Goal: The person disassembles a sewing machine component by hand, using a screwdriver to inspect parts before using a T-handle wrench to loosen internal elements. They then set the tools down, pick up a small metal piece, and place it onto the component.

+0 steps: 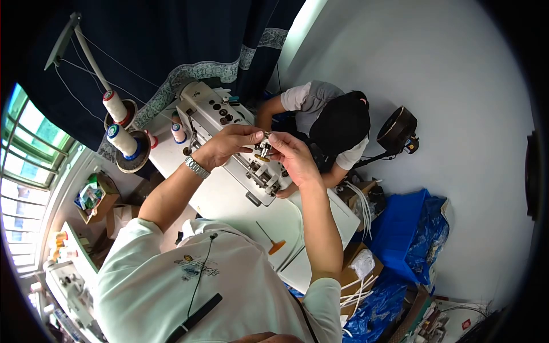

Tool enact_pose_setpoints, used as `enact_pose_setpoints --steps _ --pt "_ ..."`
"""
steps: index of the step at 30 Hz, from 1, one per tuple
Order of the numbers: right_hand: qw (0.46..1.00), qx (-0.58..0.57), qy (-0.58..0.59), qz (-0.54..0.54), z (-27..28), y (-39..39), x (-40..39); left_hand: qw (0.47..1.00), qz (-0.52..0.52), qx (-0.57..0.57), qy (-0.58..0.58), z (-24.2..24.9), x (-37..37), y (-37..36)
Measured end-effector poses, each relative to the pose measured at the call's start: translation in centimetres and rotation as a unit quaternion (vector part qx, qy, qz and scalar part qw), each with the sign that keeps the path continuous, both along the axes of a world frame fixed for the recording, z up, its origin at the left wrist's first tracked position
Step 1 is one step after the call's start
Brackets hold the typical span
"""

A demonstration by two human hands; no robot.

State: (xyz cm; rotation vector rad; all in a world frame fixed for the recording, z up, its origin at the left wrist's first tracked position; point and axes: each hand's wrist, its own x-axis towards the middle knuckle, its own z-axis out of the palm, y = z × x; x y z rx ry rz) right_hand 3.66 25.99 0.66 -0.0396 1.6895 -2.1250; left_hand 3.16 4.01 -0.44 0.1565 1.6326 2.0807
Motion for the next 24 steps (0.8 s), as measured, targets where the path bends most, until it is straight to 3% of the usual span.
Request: enact_pose_setpoints --steps 2,4,7,9,11,14,16,17,19,24 --pt "1.0 -0.018 0.0 0.009 0.1 -0.3 0.4 1.0 0.0 -0.006 -0.004 -0.1 0.1 -0.1" --pt "0.998 0.036 0.024 -0.047 0.6 -0.5 0.7 1.0 0.001 -0.011 -0.005 -0.1 0.2 -0.1" --pt "0.99 0.071 0.113 -0.035 0.6 -0.2 1.1 0.998 0.006 -0.021 0.065 0.3 0.9 0.1" --pt "0.984 0.09 0.15 -0.03 0.6 -0.2 1.7 0.982 0.029 -0.031 0.182 0.6 1.4 0.4" --pt "0.975 0.086 0.204 -0.027 0.7 -0.3 2.6 0.986 0.02 -0.016 0.164 0.8 1.6 0.4" --pt "0.949 0.149 0.277 -0.033 0.5 -0.1 3.1 0.976 0.022 -0.053 0.208 1.4 2.1 0.2" --pt "0.937 0.17 0.302 -0.045 1.7 -0.2 3.7 0.944 0.016 -0.13 0.303 1.6 2.2 0.0" --pt "0.924 0.192 0.327 -0.055 2.2 -0.1 3.9 0.944 0.016 -0.13 0.303 1.7 2.3 0.0" --pt "0.922 0.194 0.332 -0.047 2.3 0.2 3.8 0.984 -0.018 -0.001 0.179 2.2 2.5 0.2" --pt "0.936 0.16 0.312 -0.026 2.7 0.3 3.4 0.985 -0.048 0.044 0.16 3.7 2.7 0.6"
